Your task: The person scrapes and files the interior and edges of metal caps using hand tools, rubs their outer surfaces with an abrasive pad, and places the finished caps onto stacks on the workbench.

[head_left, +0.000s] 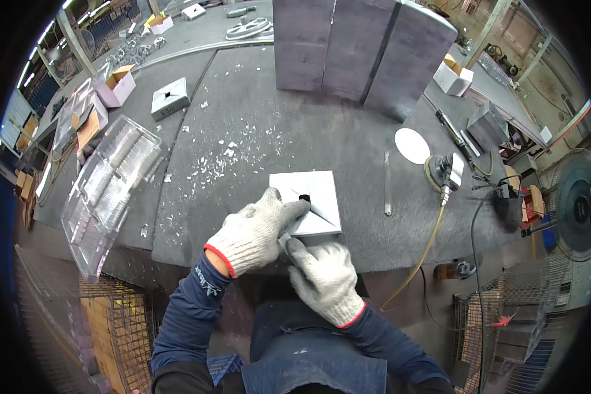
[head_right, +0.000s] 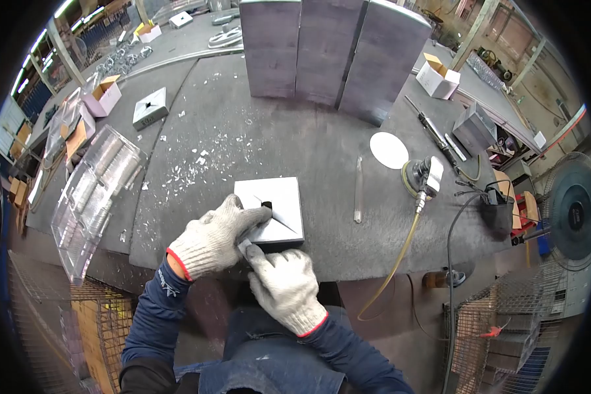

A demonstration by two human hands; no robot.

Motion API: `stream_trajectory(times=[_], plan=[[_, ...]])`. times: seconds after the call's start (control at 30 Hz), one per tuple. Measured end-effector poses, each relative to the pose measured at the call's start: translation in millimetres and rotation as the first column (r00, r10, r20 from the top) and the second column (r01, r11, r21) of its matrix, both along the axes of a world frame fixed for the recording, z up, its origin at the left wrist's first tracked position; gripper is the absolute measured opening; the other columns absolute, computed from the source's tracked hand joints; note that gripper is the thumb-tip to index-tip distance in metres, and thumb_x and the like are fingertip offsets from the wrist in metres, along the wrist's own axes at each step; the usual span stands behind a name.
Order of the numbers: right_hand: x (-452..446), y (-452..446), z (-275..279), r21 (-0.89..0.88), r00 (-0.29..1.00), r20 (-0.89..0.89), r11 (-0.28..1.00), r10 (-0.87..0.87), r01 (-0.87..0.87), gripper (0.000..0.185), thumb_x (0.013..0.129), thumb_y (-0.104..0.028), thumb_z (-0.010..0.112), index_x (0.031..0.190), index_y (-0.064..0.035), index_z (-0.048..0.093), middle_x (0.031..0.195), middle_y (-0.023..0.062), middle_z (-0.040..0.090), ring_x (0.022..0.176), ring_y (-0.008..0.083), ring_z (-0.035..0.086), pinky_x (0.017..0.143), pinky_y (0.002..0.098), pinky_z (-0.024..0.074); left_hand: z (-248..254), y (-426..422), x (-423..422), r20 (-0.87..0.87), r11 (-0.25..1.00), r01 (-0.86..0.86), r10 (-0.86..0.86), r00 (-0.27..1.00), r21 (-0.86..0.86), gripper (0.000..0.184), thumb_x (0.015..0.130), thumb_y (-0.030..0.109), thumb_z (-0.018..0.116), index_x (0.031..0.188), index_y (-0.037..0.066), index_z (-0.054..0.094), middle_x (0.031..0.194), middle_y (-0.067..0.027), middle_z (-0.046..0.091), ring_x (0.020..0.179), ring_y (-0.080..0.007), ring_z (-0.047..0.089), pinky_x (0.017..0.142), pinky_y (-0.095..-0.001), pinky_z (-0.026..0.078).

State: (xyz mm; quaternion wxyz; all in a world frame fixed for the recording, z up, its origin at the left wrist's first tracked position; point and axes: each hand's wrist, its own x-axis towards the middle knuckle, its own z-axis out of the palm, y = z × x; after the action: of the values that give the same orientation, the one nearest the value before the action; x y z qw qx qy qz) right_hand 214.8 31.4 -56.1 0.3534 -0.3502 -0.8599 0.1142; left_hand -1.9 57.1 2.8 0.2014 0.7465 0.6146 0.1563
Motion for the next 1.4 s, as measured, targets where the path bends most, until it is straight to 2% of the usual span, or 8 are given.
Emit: stream_trajectory(times=[0.17, 0.37, 0.57, 0.67, 0.87, 1.0, 1.17, 1.4], plan=[[39.3, 2.6, 20.0, 0.050, 0.996, -0.078, 0.997, -0.047, 0.051, 0.064, 0.084, -0.009, 0.086, 0.147, -0.0148, 0.078, 0.101, 0.0051, 0.076, 0.095, 0.0277, 0.076, 0.097, 0.0471, 0.0577, 38.3, 2.9, -5.4, 0.038, 0.990, -0.048, 0.053, 0.998, -0.133, 0.060, 0.085, 0.020, 0.091, 0.143, 0.020, 0.078, 0.140, -0.0180, 0.068, 0.128, -0.0413, 0.073, 0.111, -0.0512, 0.061], [94.4, 7.3, -3.6, 0.048, 0.968, -0.009, 0.966, -0.252, 0.252, 0.057, 0.079, -0.004, 0.087, 0.136, -0.0056, 0.080, 0.097, 0.0128, 0.076, 0.092, 0.0350, 0.076, 0.092, 0.0491, 0.0589, 11.4, 5.3, 23.6, -0.107, 0.974, -0.056, 0.081, 0.991, 0.220, 0.064, 0.068, 0.029, 0.106, 0.126, 0.013, 0.082, 0.140, -0.0189, 0.070, 0.131, -0.0400, 0.068, 0.115, -0.0520, 0.057], [96.0, 9.6, -2.9, 0.040, 0.972, 0.002, 0.972, -0.233, 0.233, 0.056, 0.076, -0.005, 0.088, 0.132, -0.0060, 0.081, 0.094, 0.0099, 0.076, 0.089, 0.0334, 0.075, 0.089, 0.0483, 0.0573, -15.0, -3.2, 24.2, -0.145, 0.948, 0.011, 0.037, 0.989, 0.319, 0.049, 0.068, 0.025, 0.104, 0.110, 0.008, 0.084, 0.123, -0.0173, 0.076, 0.118, -0.0397, 0.074, 0.105, -0.0519, 0.061], [96.8, 12.6, -5.3, 0.041, 0.973, -0.008, 0.972, -0.233, 0.233, 0.056, 0.076, -0.006, 0.089, 0.132, -0.0077, 0.081, 0.091, 0.0080, 0.075, 0.085, 0.0314, 0.073, 0.087, 0.0476, 0.0565, -26.8, -9.2, 23.6, 0.114, 0.848, -0.212, 0.179, 0.977, 0.486, 0.040, 0.073, 0.017, 0.100, 0.105, 0.003, 0.082, 0.118, -0.0176, 0.076, 0.108, -0.0347, 0.077, 0.090, -0.0466, 0.066], [99.3, 19.8, -9.1, 0.026, 0.977, -0.047, 0.978, -0.207, 0.208, 0.056, 0.076, -0.007, 0.088, 0.132, -0.0115, 0.082, 0.084, 0.0044, 0.070, 0.079, 0.0277, 0.071, 0.086, 0.0465, 0.0552, -42.9, -10.4, 28.7, 0.173, 0.842, -0.294, 0.241, 0.955, 0.452, 0.040, 0.080, 0.023, 0.096, 0.113, 0.006, 0.081, 0.124, -0.0199, 0.075, 0.116, -0.0416, 0.073, 0.101, -0.0529, 0.062], [103.5, 24.1, -8.5, 0.053, 0.984, -0.043, 0.983, -0.174, 0.176, 0.059, 0.074, -0.007, 0.087, 0.133, -0.0116, 0.083, 0.082, 0.0031, 0.066, 0.076, 0.0266, 0.068, 0.082, 0.0452, 0.0546, -26.8, -4.0, 32.5, -0.026, 0.855, -0.153, 0.190, 0.981, 0.495, 0.038, 0.081, 0.014, 0.093, 0.115, 0.004, 0.081, 0.121, -0.0191, 0.075, 0.110, -0.0405, 0.075, 0.098, -0.0504, 0.063], [103.9, 29.4, -16.3, 0.131, 0.983, -0.103, 0.978, -0.151, 0.164, 0.059, 0.070, -0.007, 0.087, 0.130, -0.0117, 0.085, 0.079, 0.0024, 0.062, 0.070, 0.0258, 0.064, 0.070, 0.0443, 0.0523, 3.6, 6.7, 34.9, -0.333, 0.968, 0.044, 0.042, 0.942, 0.246, 0.038, 0.089, 0.029, 0.087, 0.122, 0.012, 0.081, 0.111, -0.0170, 0.072, 0.112, -0.0416, 0.071, 0.100, -0.0546, 0.058], [107.8, 27.8, -19.2, 0.041, 0.989, -0.043, 0.989, -0.141, 0.143, 0.064, 0.069, -0.007, 0.087, 0.133, -0.0148, 0.086, 0.082, 0.0017, 0.063, 0.077, 0.0277, 0.065, 0.078, 0.0457, 0.0532, 23.8, 45.4, 39.1, -0.497, 0.989, 0.144, -0.102, 0.862, 0.046, 0.033, 0.097, 0.043, 0.083, 0.108, 0.012, 0.081, 0.106, -0.0211, 0.069, 0.107, -0.0415, 0.069, 0.094, -0.0549, 0.056]])
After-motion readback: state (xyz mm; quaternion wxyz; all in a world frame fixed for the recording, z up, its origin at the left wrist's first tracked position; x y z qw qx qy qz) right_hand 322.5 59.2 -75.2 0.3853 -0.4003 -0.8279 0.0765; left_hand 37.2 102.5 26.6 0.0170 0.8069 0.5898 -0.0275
